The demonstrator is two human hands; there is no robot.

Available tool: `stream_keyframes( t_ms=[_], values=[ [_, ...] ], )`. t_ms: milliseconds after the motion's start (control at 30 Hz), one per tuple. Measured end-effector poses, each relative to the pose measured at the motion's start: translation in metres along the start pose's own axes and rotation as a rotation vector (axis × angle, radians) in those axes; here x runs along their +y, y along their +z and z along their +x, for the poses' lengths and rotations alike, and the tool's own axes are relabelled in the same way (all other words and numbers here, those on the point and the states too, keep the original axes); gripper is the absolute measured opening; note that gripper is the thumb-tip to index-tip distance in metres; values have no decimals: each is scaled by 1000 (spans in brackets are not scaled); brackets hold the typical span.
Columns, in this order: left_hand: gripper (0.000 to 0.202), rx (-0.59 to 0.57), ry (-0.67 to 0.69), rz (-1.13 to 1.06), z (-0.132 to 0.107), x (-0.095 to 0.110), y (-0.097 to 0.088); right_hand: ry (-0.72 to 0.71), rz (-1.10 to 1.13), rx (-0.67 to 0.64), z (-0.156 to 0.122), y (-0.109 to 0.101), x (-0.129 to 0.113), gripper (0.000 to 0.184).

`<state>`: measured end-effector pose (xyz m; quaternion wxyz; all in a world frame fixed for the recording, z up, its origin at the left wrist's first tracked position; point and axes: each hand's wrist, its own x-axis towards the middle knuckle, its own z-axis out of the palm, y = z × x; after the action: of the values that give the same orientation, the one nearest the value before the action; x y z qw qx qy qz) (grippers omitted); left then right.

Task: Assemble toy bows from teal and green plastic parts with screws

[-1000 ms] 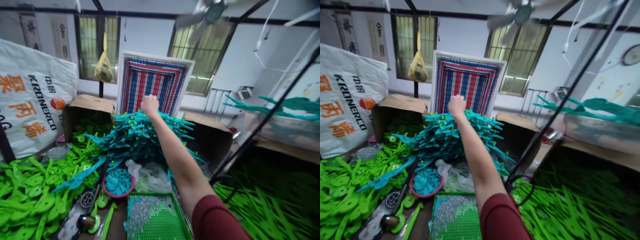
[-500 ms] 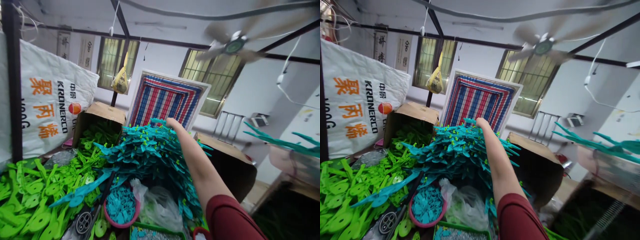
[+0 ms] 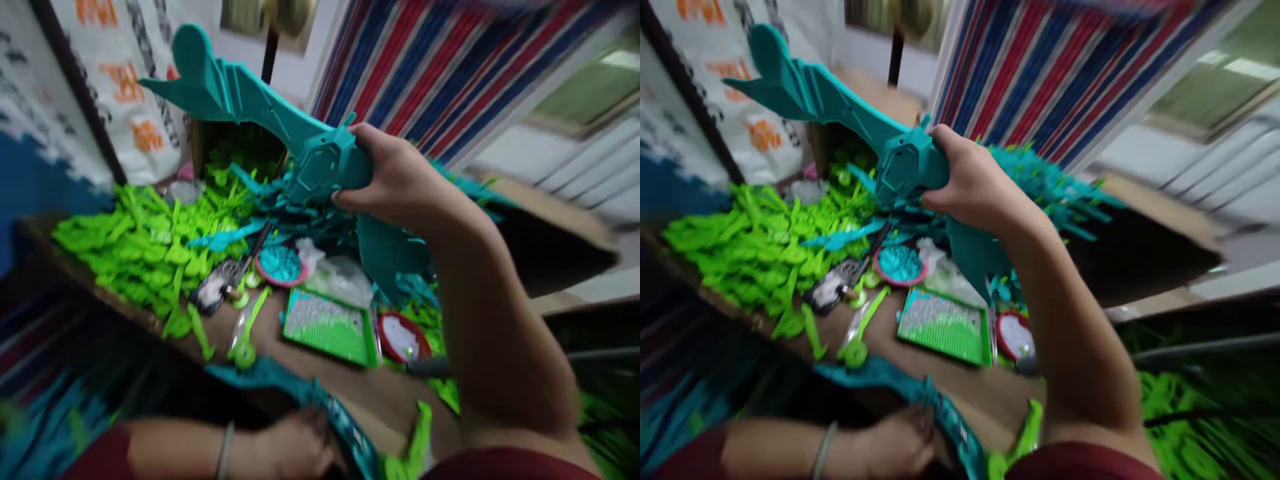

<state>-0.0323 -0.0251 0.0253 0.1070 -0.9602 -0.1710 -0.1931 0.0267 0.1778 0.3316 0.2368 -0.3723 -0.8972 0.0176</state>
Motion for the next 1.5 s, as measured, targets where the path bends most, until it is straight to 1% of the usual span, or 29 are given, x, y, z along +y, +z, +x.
stream_keyframes(
  t_ms=[67, 100, 133, 200, 267, 333, 400, 467, 567, 667, 800, 967, 1100, 1233, 1300, 1433, 1500],
  values=[
    [14, -18, -34, -100, -12, 19, 22, 32, 110, -166, -48, 40, -13, 40],
    [9, -13, -50, -136, -17, 27, 32, 62, 153, -251, -74, 58, -16, 42],
    [10, 0, -61, -166, -19, 33, 41, 96, 189, -334, -101, 72, -16, 46],
    [10, 33, -87, -195, -20, 41, 53, 161, 228, -479, -156, 94, -10, 56],
    [9, 70, -117, -190, -15, 45, 58, 245, 246, -593, -205, 108, 0, 62],
    [9, 103, -146, -168, -11, 48, 57, 308, 283, -671, -245, 116, 12, 61],
    [12, 127, -176, -145, -8, 52, 56, 336, 331, -733, -273, 122, 22, 59],
    [14, 141, -205, -125, -9, 56, 56, 352, 356, -777, -292, 126, 30, 58],
    [16, 150, -226, -110, -12, 62, 53, 386, 376, -811, -308, 130, 40, 57],
    [18, 149, -228, -111, -15, 63, 48, 404, 432, -816, -317, 131, 52, 59],
    [19, 145, -235, -108, -15, 62, 43, 410, 489, -816, -323, 135, 65, 63],
    [18, 160, -247, -91, -15, 65, 46, 400, 454, -843, -327, 145, 70, 61],
    [18, 188, -251, -62, -16, 70, 48, 372, 409, -856, -329, 151, 72, 61],
    [21, 238, -183, -50, -21, 69, 42, 347, 283, -884, -325, 155, 70, 66],
    [22, 257, -132, -66, -26, 67, 37, 336, 230, -896, -323, 155, 66, 69],
    [21, 274, -19, -147, -40, 61, 29, 329, 161, -897, -320, 147, 50, 64],
    [21, 264, 1, -176, -47, 56, 27, 331, 127, -889, -319, 144, 44, 64]
  ],
)
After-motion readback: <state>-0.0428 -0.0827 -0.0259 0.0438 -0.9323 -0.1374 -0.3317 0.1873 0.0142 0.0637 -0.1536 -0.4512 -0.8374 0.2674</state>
